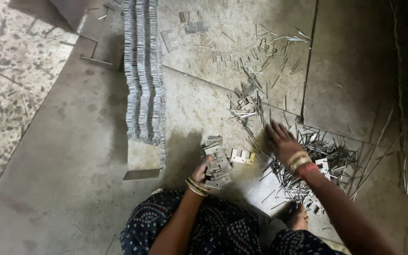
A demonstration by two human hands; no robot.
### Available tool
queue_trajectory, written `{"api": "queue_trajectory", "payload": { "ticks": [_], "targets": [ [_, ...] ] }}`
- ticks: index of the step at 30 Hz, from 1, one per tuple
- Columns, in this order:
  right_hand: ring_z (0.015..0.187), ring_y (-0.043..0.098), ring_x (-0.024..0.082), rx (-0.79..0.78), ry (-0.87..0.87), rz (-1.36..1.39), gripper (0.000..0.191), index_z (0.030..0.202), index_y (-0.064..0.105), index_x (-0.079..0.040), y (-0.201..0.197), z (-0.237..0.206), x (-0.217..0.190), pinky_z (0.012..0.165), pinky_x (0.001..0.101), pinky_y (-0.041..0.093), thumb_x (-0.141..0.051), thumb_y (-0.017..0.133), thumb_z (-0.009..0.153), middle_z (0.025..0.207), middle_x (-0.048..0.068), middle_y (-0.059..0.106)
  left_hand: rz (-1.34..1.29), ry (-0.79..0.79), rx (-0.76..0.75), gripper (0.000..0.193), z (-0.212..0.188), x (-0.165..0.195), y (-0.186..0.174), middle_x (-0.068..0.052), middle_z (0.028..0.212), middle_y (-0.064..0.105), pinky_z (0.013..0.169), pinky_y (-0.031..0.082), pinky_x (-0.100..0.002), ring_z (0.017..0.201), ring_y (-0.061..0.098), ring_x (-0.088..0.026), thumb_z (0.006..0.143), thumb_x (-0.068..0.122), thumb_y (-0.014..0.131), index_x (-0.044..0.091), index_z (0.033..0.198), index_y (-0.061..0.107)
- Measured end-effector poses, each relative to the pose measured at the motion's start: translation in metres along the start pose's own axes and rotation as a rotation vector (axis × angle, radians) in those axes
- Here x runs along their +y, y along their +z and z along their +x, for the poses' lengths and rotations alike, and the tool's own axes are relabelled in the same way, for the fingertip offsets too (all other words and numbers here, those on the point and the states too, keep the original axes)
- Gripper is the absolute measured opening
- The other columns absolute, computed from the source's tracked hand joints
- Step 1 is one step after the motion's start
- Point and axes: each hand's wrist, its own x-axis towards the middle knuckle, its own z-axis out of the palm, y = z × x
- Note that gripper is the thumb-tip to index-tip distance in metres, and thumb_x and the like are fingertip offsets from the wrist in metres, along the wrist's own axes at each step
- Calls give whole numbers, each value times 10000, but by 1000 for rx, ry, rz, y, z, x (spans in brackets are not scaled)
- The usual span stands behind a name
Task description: The person sits on the floor and assembles small metal components by hand. They pick up metal plates and pins, insert the pins into the plates, and stack the finished assemblies into a growing pile.
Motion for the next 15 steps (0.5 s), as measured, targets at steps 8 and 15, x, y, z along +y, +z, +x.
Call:
{"api": "queue_trajectory", "payload": {
  "ticks": [8, 15],
  "targets": [
    [769, 797, 171, 94, 147, 968, 306, 1162, 747, -88, -12, -59, -86, 658, 292, 670, -133, 786, 863, 1006, 88, 809, 52, -45, 125, 455, -27, -9, 25, -132, 1137, 744, 890, 625, -461, 984, 742, -278, 962, 321, 682, 57, 1326, 619],
    [696, 752, 199, -60, 174, 1342, 405, 1082, 667, 57, -32, -50, -143, 598, 351, 637, -82, 870, 761, 854, 118, 760, 673, 393, -21, 548, -44, 14, 58, -115, 1107, 706, 844, 586, -400, 964, 684, -208, 854, 235, 865, 8, 1292, 627]
  ]
}}
